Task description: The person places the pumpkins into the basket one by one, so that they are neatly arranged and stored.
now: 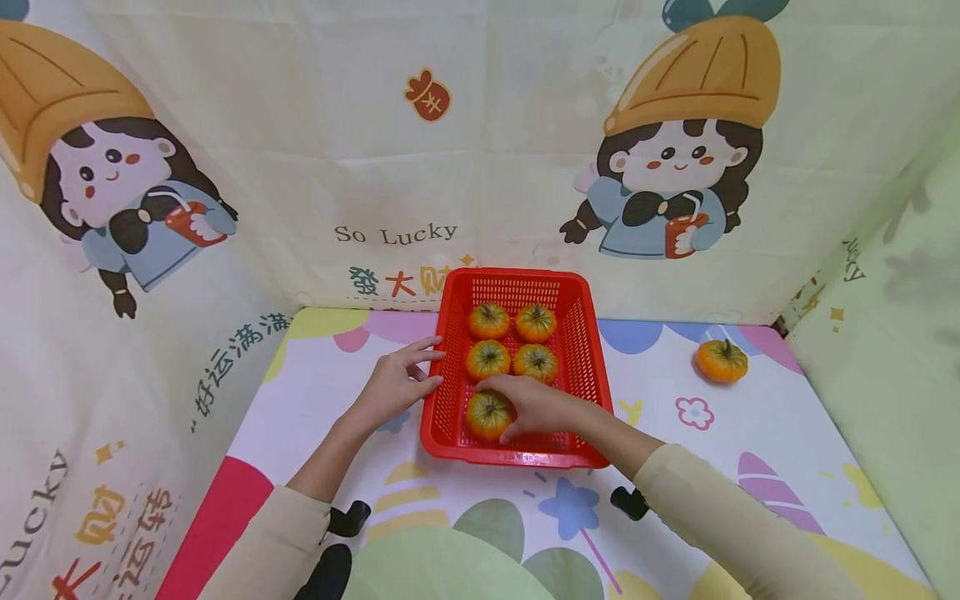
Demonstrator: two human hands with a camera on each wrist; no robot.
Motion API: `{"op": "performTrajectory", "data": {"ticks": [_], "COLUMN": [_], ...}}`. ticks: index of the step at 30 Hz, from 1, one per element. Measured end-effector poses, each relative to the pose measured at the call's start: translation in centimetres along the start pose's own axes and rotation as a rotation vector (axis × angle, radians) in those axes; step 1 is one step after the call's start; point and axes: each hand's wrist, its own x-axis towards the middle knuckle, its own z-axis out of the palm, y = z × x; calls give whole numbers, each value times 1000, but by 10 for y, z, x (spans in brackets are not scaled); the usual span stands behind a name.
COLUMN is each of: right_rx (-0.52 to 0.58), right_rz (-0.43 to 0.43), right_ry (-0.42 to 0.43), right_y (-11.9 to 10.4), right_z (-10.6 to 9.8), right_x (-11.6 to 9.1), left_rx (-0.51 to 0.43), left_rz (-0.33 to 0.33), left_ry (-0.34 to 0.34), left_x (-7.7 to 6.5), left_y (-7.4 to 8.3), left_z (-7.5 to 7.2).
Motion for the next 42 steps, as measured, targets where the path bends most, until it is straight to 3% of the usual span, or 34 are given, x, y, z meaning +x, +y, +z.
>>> {"op": "performTrajectory", "data": {"ticks": [13, 27, 42], "right_rx": [-7, -7, -12], "right_rz": [6, 42, 27], "right_ry": [-16, -23, -25], "right_y": [6, 5, 5], "right_z": [9, 11, 9], "right_x": [8, 9, 7], "left_rx": [-6, 0, -1], "left_rz": [-29, -3, 3], "left_ry": [-2, 4, 3], "left_x": [-1, -1, 0], "left_y": [4, 3, 1], "left_z": [-1, 0, 1]}}
